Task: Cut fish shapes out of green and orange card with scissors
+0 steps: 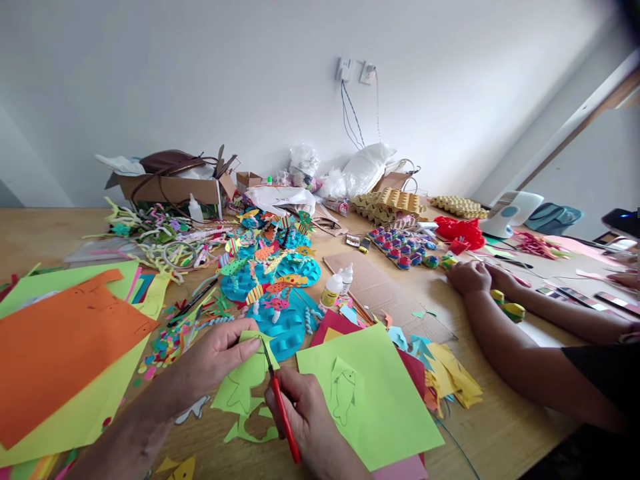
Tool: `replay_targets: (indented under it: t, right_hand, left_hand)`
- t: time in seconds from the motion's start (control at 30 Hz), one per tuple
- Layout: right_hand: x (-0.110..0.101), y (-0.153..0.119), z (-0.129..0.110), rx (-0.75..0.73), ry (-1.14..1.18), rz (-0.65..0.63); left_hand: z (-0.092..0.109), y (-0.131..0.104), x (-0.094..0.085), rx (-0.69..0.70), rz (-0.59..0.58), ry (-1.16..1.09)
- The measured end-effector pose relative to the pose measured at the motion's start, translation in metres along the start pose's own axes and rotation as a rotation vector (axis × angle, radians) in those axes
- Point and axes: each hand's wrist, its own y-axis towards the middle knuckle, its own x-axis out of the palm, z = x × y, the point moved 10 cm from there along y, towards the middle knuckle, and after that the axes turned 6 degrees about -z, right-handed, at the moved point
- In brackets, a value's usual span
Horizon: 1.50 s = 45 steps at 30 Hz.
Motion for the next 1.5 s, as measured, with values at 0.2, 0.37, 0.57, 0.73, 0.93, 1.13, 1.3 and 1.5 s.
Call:
replay_targets:
  t: [0.2, 0.37, 0.57, 0.73, 0.93, 1.13, 1.3, 1.5]
  right_hand:
    - [0.0, 0.0, 0.005, 0.008, 0.007, 0.008]
    - [0.0, -0.002, 0.004, 0.002, -0.009, 0.019]
    - [0.0, -0.001, 0.002, -0.002, 0.022, 0.016]
    - [0.001, -0.001, -0.002, -0.005, 0.031, -0.011]
    - [0.001, -0.002, 0.0, 0.009, 0.017, -0.023]
    - [0.002, -0.003, -0.001, -0.002, 0.04, -0.021]
    - [0.002, -0.003, -0.001, 0.006, 0.044, -0.031]
    - [0.004, -0.003, 0.0, 0.008, 0.024, -0.038]
  left_hand:
    - [0.001, -0.001, 0.001, 0.007, 0.023, 0.075]
    - [0.001, 0.0, 0.002, 0.006, 0.032, 0.073]
    - [-0.002, 0.0, 0.004, -0.005, -0.01, 0.031]
    - [-0.004, -0.001, 0.002, 0.005, -0.032, 0.006]
    - [-0.003, -0.002, 0.005, -0.011, -0.037, 0.004]
    - [-0.006, -0.001, 0.008, -0.028, -0.066, -0.008]
    - [-0.013, -0.002, 0.001, -0.044, -0.035, -0.004]
    - [-0.011, -0.003, 0.008, -0.069, -0.144, -0.032]
